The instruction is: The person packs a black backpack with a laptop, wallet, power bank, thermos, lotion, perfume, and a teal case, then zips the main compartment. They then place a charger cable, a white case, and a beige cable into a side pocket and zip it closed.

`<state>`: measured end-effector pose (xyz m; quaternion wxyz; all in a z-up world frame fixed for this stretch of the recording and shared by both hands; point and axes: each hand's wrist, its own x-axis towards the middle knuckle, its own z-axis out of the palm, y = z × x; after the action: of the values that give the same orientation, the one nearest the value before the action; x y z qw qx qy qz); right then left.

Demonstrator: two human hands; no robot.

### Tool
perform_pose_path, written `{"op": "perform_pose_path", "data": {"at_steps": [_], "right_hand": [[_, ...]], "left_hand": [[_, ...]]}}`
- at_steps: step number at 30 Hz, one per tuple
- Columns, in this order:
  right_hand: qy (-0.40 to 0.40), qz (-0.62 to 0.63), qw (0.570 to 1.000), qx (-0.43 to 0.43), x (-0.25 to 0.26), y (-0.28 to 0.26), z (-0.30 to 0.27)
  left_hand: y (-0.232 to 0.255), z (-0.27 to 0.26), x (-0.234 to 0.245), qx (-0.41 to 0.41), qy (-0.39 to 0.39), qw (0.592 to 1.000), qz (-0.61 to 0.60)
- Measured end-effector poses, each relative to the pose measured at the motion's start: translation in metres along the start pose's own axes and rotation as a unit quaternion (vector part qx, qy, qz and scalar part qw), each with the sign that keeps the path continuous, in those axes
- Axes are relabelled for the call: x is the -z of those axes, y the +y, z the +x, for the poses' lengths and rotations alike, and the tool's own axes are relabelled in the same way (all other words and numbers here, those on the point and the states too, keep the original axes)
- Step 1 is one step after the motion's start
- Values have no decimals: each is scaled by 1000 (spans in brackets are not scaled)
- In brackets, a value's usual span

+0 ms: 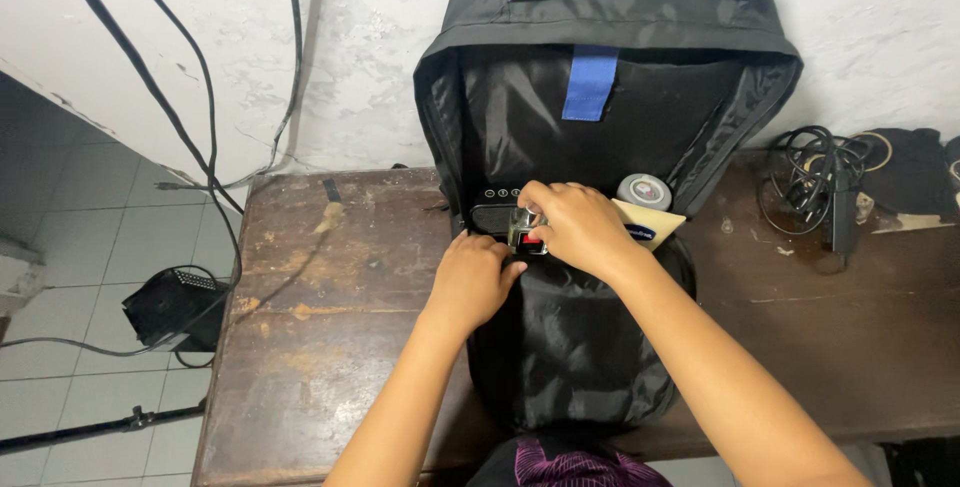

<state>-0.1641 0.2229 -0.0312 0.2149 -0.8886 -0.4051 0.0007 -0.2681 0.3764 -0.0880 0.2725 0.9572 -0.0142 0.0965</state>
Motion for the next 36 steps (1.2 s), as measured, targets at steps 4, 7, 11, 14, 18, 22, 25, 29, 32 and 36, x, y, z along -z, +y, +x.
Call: {"op": "perform_pose_path", "data": {"at_steps": [4, 7, 11, 14, 18, 22, 25, 29, 32, 36], "right_hand": [[5, 27, 999, 33, -15, -2, 8], [3, 36, 999, 36, -29, -6, 12], [-4, 30, 998, 50, -42, -9, 17], [0, 24, 999, 49, -47, -11, 17], [9, 15, 999, 42, -50, -14, 15], [18, 12, 999, 34, -51, -18, 12], [31, 15, 999, 19, -50, -22, 9], [62, -18, 998, 16, -46, -25, 7], [49, -9, 999, 7, -39, -25, 6], [55, -3, 998, -13, -23, -23, 3]], "left_hand": [[-10, -12, 2, -14, -50, 999, 7], [-12, -20, 6, -8, -59, 998, 9], [-11, -23, 11, 21, -96, 995, -3], [-9, -23, 14, 35, -102, 994, -12], [-8, -21, 14, 37, -97, 995, -11], [-9, -22, 13, 46, -93, 994, -17], [-9, -23, 11, 43, -82, 996, -17], [-7, -23, 10, 44, -74, 996, -14], [-6, -23, 10, 42, -66, 997, -14], [-2, -25, 14, 35, -42, 998, -25]]}}
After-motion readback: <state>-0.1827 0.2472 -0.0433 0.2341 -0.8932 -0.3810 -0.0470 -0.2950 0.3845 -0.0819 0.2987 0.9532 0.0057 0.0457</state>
